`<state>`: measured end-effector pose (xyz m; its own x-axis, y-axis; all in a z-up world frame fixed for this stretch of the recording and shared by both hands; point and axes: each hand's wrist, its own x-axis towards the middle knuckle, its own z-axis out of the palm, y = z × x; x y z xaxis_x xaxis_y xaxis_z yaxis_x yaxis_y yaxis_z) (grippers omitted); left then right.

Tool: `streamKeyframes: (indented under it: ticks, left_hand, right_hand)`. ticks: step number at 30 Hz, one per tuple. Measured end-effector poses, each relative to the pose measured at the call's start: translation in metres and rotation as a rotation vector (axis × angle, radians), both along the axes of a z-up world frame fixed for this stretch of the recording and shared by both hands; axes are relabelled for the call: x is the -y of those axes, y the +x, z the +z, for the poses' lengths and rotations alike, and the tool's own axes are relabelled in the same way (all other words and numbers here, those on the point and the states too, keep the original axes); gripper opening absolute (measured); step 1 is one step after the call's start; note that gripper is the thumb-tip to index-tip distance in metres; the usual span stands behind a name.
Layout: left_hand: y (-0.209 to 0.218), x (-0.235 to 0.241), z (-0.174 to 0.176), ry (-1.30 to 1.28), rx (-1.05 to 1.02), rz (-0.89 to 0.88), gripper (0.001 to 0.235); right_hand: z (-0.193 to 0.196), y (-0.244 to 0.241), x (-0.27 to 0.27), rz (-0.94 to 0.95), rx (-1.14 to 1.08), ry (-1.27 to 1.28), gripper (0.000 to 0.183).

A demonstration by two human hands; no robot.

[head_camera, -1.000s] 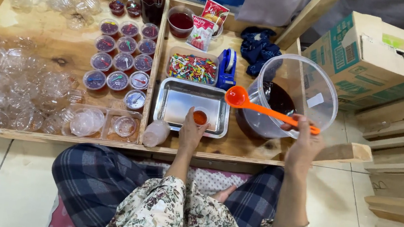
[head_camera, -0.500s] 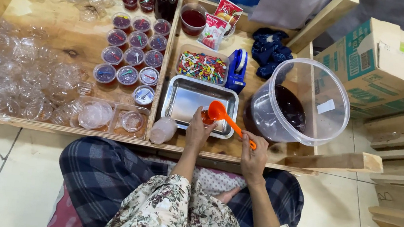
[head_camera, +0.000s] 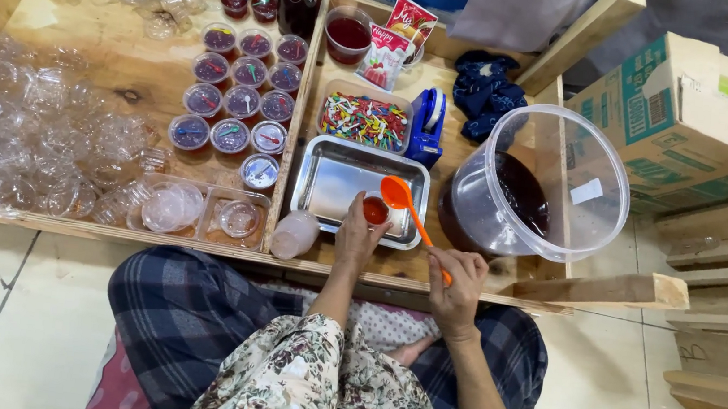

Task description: Filling small plastic containers with a dark liquid/grain mixture from a large bucket using a ladle and sealing them with lids.

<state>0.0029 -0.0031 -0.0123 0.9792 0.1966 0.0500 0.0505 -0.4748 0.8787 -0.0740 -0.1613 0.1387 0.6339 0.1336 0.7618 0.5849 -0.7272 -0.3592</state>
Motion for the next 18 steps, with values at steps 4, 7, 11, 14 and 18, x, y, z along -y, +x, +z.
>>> streamKeyframes:
  ticks: [4, 7, 11, 14, 18]
  left_hand:
    - [0.001, -0.003, 0.002, -0.028, -0.037, -0.033, 0.090]
    - [0.001, -0.002, -0.004, -0.019, -0.025, -0.033, 0.090]
    - [0.002, -0.003, -0.008, -0.002, -0.073, -0.039, 0.091]
    - [0.004, -0.004, -0.007, -0.001, -0.117, -0.041, 0.091]
    - [0.003, -0.003, -0.010, 0.013, -0.123, -0.041, 0.091]
  right_hand:
    - [0.037, -0.003, 0.012, -0.151, -0.077, 0.170, 0.013]
    - [0.075, 0.000, 0.022, -0.278, -0.096, 0.573, 0.014]
    - [0.099, 0.021, 0.067, -0.295, -0.001, 0.746, 0.022]
    - [0.101, 0.045, 0.089, -0.412, -0.101, 0.609, 0.023]
    - [0.060, 0.077, 0.134, -0.606, -0.416, 0.109, 0.020]
